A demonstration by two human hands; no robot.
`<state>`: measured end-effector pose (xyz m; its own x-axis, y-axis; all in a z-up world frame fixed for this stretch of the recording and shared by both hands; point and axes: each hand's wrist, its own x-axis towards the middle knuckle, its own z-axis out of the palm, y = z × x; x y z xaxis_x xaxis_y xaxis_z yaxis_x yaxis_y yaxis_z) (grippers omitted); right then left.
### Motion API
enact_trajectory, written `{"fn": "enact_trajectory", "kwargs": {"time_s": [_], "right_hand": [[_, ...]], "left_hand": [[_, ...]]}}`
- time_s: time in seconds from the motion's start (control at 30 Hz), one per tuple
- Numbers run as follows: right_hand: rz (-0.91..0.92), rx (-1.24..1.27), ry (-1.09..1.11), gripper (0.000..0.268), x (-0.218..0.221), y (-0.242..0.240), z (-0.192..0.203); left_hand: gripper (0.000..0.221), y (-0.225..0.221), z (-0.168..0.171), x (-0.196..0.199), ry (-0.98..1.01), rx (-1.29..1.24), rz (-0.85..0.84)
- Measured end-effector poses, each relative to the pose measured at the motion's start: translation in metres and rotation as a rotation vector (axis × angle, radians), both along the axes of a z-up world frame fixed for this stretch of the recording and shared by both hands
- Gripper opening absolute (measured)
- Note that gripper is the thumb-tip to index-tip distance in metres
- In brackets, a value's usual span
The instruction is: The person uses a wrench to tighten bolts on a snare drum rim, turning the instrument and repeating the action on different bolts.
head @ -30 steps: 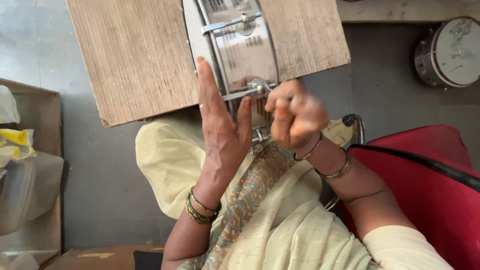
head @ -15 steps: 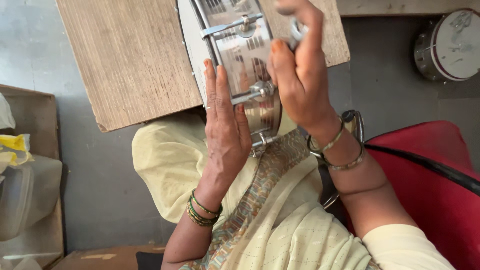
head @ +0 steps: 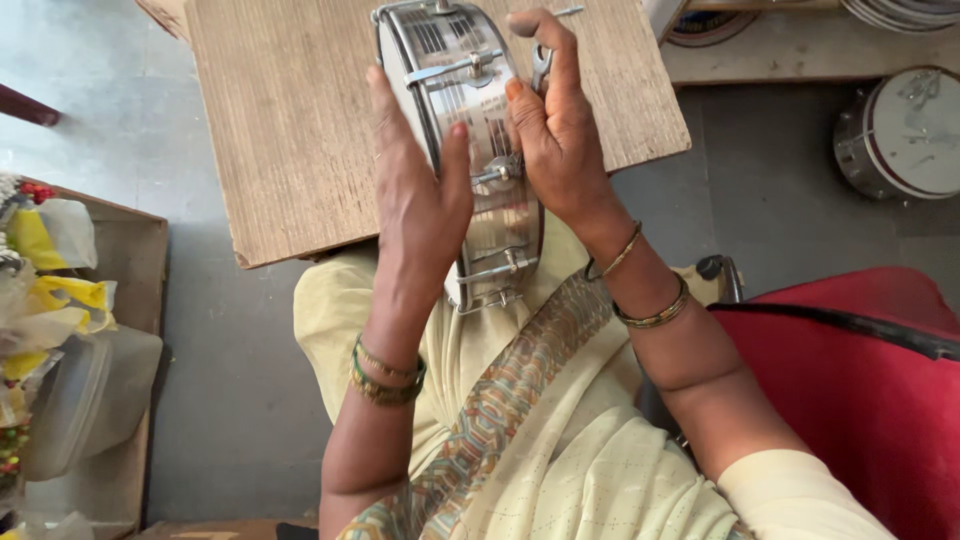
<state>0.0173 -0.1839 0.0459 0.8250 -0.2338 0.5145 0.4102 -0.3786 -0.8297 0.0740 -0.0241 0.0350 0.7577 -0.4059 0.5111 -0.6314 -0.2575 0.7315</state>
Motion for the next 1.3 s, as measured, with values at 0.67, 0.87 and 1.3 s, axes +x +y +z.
{"fn": "enact_trajectory", "kwargs": {"time_s": [0.67,0.87,1.3], "right_hand": [[0.091,0.232,-0.009,0.03,-0.088,0.036,-0.029],[-0.035,0.275,-0.398,0.036,-0.064,0.019,0.002],[-0.101,-0.103,-0.362,0.026,-0.029,0.01,-0.015]], "left_hand": [[0.056,0.014,-0.011,-0.065,0.144,-0.077,0.072],[0.056,0.017,-0.007,-0.066,0.171,-0.123,0.087],[0.057,0.009,0.001,-0.084,0.204,-0.08,0.054]]}}
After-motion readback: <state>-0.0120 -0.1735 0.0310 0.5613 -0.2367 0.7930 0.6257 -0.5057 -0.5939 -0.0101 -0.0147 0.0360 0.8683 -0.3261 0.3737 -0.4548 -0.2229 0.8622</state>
